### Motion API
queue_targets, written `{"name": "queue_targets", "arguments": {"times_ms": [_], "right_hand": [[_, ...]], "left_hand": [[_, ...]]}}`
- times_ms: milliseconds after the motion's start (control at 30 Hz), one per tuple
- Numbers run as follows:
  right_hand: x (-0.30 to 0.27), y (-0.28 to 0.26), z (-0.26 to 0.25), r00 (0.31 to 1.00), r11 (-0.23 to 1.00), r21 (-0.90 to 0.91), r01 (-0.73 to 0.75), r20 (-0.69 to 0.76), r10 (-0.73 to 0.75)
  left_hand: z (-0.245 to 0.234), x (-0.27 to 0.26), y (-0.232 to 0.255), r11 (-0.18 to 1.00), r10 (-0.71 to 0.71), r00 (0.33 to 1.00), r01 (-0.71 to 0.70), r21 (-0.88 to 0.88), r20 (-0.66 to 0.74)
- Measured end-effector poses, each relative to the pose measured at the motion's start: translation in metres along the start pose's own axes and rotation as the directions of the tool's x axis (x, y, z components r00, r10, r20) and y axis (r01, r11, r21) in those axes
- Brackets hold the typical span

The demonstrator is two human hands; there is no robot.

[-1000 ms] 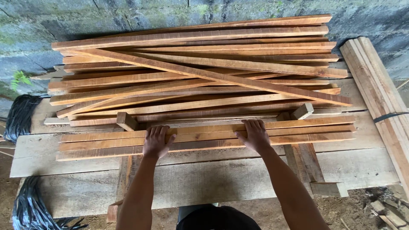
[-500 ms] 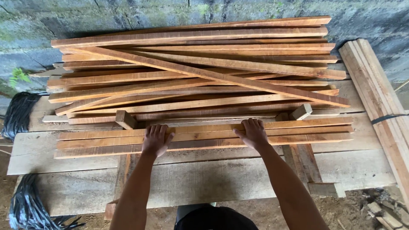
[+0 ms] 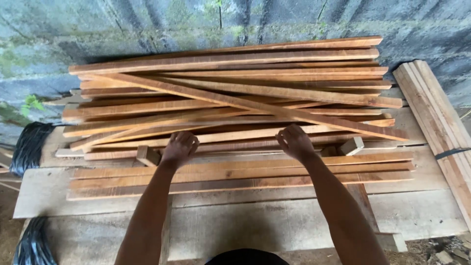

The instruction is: Arranging and sorting long wooden planks on a workbench.

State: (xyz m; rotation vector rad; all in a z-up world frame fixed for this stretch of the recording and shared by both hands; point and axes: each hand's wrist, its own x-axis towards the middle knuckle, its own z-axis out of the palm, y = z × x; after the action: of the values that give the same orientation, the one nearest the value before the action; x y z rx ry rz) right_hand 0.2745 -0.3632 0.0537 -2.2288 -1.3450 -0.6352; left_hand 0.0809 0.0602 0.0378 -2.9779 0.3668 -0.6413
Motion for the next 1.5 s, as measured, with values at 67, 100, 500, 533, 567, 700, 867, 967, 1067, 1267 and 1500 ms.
{"name": "queue_targets", "arguments": {"times_ms": [67,100,500,533,567,700,867,967,1067,1267,1500], "right_hand": [[0.028,0.009,-0.012,0.997,0.998,-0.033,0.057,-0.046,-0.058],[0.044,0.014,-0.018,0.989,0.991,-0.068,0.115,-0.089,-0.121],[0.148,0.128,0.009,0.998,0.981,-0.192,-0.022,-0.059,0.011],[0.153,0.139,0.013,0.999,0.982,-0.188,-0.027,-0.052,0.018],[0.157,0.148,0.018,0.999,0.977,-0.212,0.039,-0.024,-0.045],[0.172,0.178,0.030,0.992,0.939,-0.320,0.124,0.031,-0.120],[0.199,0.205,0.046,0.977,0.943,-0.328,0.061,0.214,0.012],[0.215,0.210,0.054,0.974,0.941,-0.336,0.032,0.221,0.046],[0.215,0.222,0.073,0.971,0.952,-0.305,-0.032,0.215,0.101],[0.210,0.234,0.084,0.977,0.927,-0.373,-0.047,0.177,0.121],[0.218,0.231,0.068,0.888,0.742,-0.659,0.122,0.406,0.215]], "left_hand": [[-0.006,0.023,-0.014,1.000,0.010,0.999,-0.010,0.012,-0.043],[-0.009,0.037,-0.022,1.000,0.019,0.996,-0.016,0.026,-0.087],[0.026,0.148,-0.140,0.997,-0.031,0.998,0.034,0.065,-0.050],[0.028,0.157,-0.147,0.998,-0.031,0.999,0.033,0.058,-0.042],[0.030,0.163,-0.155,0.998,-0.026,0.999,0.028,0.059,-0.031],[0.036,0.188,-0.181,0.986,0.049,0.999,-0.044,0.164,-0.022],[0.045,0.217,-0.202,0.987,0.019,1.000,-0.019,0.160,0.001],[0.057,0.225,-0.208,0.990,-0.049,0.998,0.044,0.134,0.034],[0.071,0.223,-0.209,0.980,-0.149,0.986,0.138,0.144,0.072],[0.101,0.221,-0.213,0.943,-0.273,0.957,0.245,0.227,0.102],[0.115,0.225,-0.219,0.885,-0.281,0.958,0.235,0.402,0.061]]}}
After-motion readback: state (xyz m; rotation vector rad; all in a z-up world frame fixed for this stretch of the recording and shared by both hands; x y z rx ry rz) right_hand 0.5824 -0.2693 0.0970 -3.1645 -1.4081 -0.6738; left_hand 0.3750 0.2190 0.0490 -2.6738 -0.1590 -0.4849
